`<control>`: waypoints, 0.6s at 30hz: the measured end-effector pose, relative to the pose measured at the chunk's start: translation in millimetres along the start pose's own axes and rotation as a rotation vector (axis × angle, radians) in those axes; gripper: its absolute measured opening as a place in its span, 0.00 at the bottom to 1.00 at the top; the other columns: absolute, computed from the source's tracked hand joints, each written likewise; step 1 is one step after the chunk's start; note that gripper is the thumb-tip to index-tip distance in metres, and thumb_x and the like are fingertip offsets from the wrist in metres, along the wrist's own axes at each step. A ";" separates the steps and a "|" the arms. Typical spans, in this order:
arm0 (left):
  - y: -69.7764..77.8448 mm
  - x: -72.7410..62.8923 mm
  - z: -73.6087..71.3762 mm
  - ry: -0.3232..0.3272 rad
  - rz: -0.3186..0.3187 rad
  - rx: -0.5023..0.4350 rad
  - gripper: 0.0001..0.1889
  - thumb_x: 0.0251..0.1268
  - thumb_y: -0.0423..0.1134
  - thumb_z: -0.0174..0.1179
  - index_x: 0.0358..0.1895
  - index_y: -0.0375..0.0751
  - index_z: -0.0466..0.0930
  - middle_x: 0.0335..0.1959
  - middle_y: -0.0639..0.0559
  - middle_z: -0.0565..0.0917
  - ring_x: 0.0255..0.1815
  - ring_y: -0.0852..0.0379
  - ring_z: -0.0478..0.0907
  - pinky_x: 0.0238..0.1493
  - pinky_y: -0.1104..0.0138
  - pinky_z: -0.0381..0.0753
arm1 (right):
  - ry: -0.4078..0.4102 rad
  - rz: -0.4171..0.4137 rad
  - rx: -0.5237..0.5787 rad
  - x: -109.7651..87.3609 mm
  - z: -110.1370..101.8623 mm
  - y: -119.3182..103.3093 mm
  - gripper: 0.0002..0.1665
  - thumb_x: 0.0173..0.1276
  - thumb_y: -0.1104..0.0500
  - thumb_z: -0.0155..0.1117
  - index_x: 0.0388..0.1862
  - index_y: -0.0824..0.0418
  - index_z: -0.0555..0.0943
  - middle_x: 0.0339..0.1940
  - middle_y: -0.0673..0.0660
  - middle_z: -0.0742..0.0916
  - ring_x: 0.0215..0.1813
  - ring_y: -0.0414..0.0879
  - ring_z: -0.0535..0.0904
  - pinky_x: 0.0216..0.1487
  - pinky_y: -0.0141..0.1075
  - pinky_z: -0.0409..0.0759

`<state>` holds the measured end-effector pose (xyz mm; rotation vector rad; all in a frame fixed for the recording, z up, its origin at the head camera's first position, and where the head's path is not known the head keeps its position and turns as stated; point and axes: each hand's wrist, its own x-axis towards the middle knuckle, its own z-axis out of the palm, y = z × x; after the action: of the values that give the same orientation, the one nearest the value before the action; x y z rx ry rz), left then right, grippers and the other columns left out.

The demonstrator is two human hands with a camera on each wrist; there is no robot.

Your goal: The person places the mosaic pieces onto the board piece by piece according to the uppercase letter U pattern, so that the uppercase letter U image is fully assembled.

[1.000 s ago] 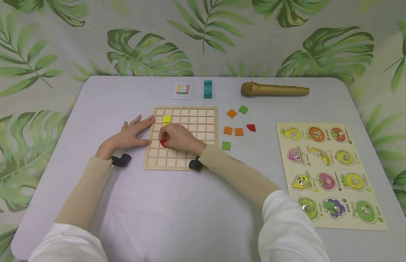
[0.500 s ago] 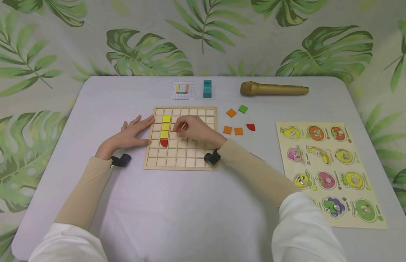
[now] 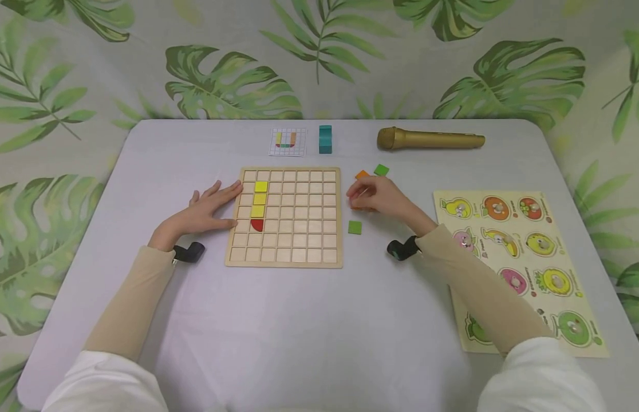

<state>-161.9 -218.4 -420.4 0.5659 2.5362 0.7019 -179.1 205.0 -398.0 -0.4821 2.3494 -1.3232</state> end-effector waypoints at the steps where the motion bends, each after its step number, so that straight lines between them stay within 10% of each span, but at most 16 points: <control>1: -0.1 -0.1 -0.2 0.000 0.000 -0.001 0.46 0.64 0.53 0.61 0.78 0.50 0.42 0.78 0.53 0.42 0.76 0.44 0.25 0.62 0.39 0.18 | 0.014 0.015 0.010 -3.8 -4.2 3.4 0.12 0.66 0.65 0.63 0.46 0.70 0.80 0.41 0.62 0.84 0.38 0.46 0.79 0.37 0.33 0.77; 18: 2.1 -0.9 -0.5 0.007 0.007 0.010 0.46 0.64 0.52 0.61 0.78 0.49 0.42 0.78 0.52 0.43 0.76 0.43 0.26 0.62 0.38 0.18 | -0.035 -0.051 0.040 -22.1 -10.8 18.6 0.13 0.63 0.70 0.65 0.47 0.71 0.79 0.42 0.65 0.83 0.38 0.49 0.76 0.38 0.31 0.75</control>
<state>-160.9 -217.4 -418.6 0.5765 2.5467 0.6955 -167.3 232.6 -405.2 -0.5525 2.2925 -1.3707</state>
